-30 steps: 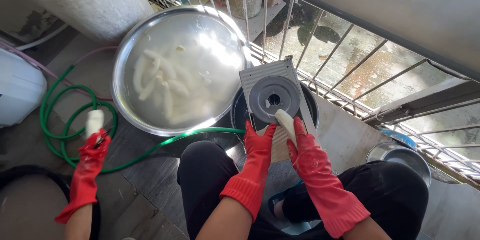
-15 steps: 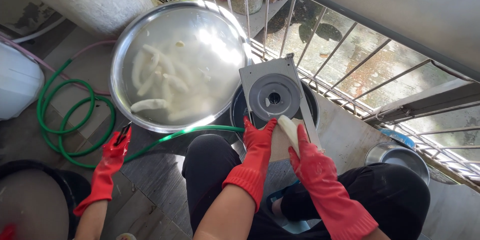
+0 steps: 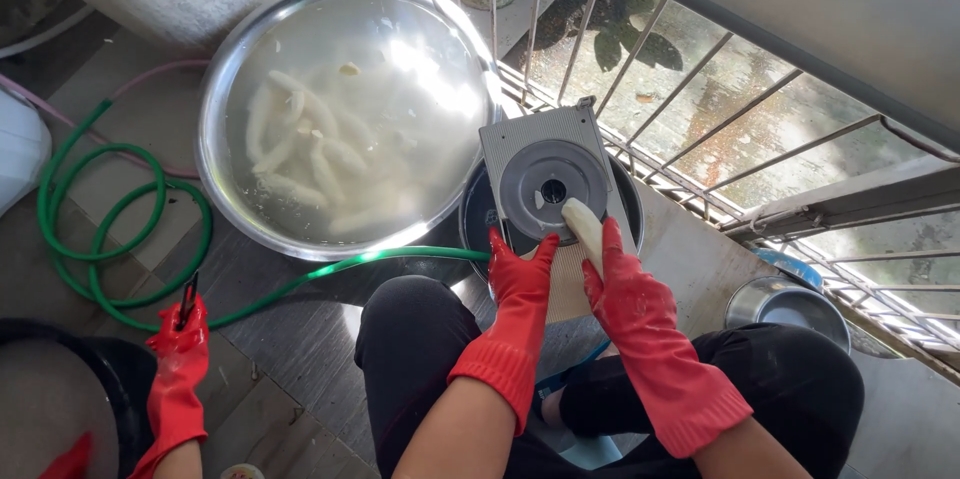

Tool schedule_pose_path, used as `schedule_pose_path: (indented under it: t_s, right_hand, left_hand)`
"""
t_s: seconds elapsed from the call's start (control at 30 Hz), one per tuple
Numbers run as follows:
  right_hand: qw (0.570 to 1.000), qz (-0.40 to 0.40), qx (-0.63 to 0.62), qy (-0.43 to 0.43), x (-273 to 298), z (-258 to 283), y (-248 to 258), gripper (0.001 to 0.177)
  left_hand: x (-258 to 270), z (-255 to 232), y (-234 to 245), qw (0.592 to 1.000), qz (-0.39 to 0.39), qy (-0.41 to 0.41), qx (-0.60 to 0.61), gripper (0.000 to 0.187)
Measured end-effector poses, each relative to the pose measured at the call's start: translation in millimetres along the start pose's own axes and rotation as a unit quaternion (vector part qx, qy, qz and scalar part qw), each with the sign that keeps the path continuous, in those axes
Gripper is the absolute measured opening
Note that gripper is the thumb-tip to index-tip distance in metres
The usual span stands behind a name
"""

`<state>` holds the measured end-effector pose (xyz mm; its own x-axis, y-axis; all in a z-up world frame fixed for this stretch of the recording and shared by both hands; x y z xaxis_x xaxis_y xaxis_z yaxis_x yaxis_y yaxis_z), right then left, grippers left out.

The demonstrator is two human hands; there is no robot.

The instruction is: Feeding peeled vegetables into a manual slicing machine.

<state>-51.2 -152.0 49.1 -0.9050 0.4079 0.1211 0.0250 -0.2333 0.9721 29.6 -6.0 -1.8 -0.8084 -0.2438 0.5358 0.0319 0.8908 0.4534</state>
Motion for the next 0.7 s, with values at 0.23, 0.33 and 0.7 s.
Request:
schedule_pose_path:
  t_s: [0.23,0.33,0.7]
  right_hand:
    - [0.998,0.028,0.062,-0.011,52.2,-14.4,-0.2,0.082]
    - [0.997,-0.046,0.049,0.026,8.8,2.0,-9.0,0.079]
    - [0.998,0.028,0.052,-0.022,37.6,-9.7,-1.5,0.084]
  left_hand:
    - [0.9,-4.8,1.4,1.0,-0.002,0.003,-0.017,0.118]
    - [3.9,-7.9,3.8,1.0,0.006,-0.005,0.008,0.116]
    - [-4.4,2.4,-2.1,1.0,-0.015,-0.014,-0.004,0.116]
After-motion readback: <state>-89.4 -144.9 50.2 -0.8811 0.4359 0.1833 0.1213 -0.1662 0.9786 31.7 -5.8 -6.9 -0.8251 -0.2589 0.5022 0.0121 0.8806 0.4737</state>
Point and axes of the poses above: each hand's wrist, its own x-axis away from the middle knuckle, its own y-axis out of the back of the hand, z = x × y, the point moved 4 cm from there along -x, towards the middle knuckle, and after that the axes turned 5 degrees about -z, right-handed, at the moved point
